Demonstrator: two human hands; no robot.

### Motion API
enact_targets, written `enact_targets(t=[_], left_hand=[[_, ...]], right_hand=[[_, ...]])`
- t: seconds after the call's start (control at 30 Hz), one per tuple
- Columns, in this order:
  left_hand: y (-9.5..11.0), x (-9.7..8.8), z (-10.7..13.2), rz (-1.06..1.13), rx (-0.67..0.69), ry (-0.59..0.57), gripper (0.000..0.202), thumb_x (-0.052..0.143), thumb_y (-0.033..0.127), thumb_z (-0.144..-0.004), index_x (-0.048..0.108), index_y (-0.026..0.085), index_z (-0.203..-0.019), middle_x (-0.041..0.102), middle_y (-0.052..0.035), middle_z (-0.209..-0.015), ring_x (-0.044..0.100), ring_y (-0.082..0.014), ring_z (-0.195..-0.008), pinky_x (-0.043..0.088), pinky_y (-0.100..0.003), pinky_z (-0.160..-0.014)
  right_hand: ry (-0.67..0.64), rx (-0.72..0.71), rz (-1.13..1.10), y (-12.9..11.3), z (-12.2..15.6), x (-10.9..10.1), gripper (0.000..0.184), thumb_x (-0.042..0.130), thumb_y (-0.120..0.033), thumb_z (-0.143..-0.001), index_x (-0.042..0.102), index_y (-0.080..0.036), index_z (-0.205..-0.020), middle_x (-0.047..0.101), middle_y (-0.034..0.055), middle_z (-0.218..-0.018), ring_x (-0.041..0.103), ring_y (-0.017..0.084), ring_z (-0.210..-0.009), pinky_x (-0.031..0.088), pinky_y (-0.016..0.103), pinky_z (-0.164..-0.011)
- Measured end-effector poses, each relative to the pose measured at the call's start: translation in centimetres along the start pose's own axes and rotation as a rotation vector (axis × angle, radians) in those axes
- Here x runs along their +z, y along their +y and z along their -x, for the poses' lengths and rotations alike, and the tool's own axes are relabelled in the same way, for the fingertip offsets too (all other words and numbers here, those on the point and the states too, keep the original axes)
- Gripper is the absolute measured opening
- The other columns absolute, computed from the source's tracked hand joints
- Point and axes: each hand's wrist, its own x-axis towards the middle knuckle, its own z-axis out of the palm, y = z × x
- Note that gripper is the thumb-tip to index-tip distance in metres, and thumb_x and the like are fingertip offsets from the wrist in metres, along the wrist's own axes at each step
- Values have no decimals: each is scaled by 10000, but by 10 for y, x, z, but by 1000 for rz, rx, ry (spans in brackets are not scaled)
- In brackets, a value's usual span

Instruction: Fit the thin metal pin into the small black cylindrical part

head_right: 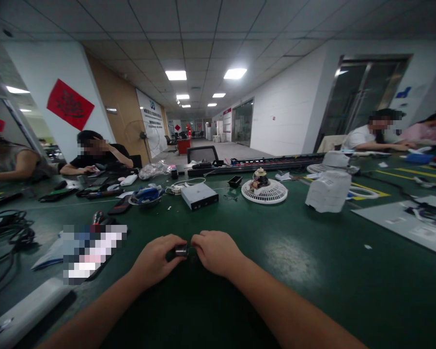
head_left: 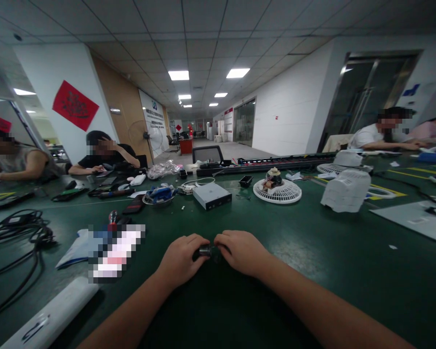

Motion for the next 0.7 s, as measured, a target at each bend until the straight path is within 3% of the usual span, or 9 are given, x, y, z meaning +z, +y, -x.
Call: enact_targets(t=[0.13,0.23,0.33,0.43,0.57,0.7], left_hand=[[2,3,-1,-28,-29,-3,215,624,202,-829,623,245,-1040,670,-16,-1009,605,-206,-903,459,-327,-798],[3,6,-2,-40,-83,30,250,634,201,-818,621,249,-1063,665,-22,-1034,606,-210,-910,461,-332,-808],[1,6,-2,-26,-153,75,288,638,183,-802,619,248,-1081,663,-27,-1048,612,-214,-917,469,-337,-818],[-4,6,-2,16,-233,112,286,639,177,-791,625,243,-1069,669,-26,-1032,626,-219,-925,482,-339,-808],[-10,7,-2,48,-306,131,272,662,192,-766,640,233,-1035,680,-28,-1016,639,-228,-940,490,-348,-817],[-11,9,-2,63,-321,121,281,664,215,-762,645,231,-1042,685,-33,-1015,645,-233,-944,503,-348,-812]], right_hand=[[-67,29,13,-3,0,3,160,474,-232,-896,623,-227,-952,683,40,-847,620,182,-743,371,280,-644],[-65,128,49,-3,0,5,195,442,-261,-910,633,-221,-900,686,54,-834,621,190,-726,380,290,-639],[-36,264,39,-3,0,6,245,485,-413,-896,638,-223,-879,686,62,-830,626,219,-745,391,307,-633],[-59,323,-112,-4,-1,5,360,630,-561,-768,641,-239,-928,693,47,-865,633,229,-773,389,292,-596],[-192,295,-300,-7,0,6,293,714,-447,-729,657,-247,-937,698,8,-815,631,178,-711,374,254,-542],[-150,289,-290,-5,0,9,188,668,-386,-782,690,-239,-898,710,14,-816,640,176,-717,387,257,-564]])
